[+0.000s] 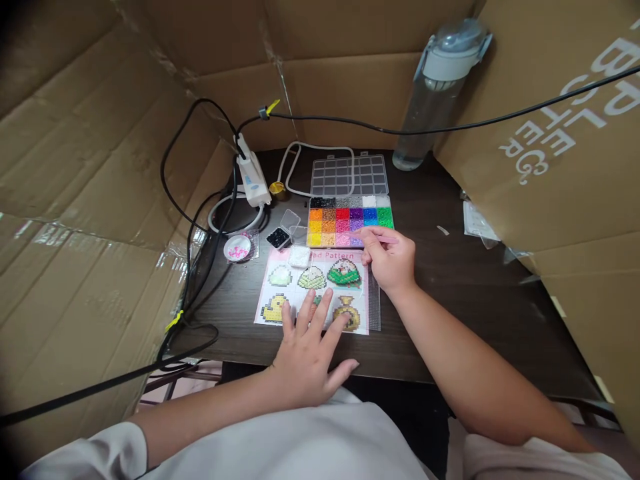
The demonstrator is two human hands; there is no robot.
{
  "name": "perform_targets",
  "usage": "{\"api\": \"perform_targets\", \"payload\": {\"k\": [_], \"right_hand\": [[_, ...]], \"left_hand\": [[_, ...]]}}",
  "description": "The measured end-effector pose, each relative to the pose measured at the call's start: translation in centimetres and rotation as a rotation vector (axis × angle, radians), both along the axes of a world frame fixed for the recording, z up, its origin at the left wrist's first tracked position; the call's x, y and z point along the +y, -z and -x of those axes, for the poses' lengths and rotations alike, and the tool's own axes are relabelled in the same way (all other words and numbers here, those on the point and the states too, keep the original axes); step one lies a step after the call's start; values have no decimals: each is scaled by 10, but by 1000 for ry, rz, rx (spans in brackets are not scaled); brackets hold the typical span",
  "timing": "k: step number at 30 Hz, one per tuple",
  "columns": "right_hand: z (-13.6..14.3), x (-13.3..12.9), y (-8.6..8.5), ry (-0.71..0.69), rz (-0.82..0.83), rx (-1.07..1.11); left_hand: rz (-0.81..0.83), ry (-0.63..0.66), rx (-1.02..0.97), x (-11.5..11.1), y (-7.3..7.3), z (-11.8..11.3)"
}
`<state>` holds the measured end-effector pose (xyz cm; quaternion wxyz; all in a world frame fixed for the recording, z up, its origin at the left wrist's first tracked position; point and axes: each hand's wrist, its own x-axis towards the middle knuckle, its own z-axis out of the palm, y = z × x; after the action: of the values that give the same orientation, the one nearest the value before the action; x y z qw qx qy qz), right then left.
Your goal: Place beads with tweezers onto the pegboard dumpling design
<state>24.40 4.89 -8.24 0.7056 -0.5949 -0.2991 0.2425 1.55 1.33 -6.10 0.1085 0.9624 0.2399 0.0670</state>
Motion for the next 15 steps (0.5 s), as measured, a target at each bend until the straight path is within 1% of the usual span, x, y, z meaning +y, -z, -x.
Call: {"api": "perform_targets", "payload": {"k": [2,4,7,9,11,15], "right_hand": [[-1,-2,-2,-23,-17,42],[-1,-4,-4,-55,-26,45],[0,-5,-7,-107,-1,-55],[0,-5,-8,-116,9,-132],[0,-5,-9,-101,3,-211],[-2,-4,-9,-105,26,-364]], "left_hand": [[-49,86,-116,-2,3,-3],[-69,221,-180,-2,5,-9],[-43,400,-191,1,3,-23],[-22,499,-211,3,0,-34],[-9,541,-197,3,-2,-41],[-11,523,-145,2,-2,-48]]}}
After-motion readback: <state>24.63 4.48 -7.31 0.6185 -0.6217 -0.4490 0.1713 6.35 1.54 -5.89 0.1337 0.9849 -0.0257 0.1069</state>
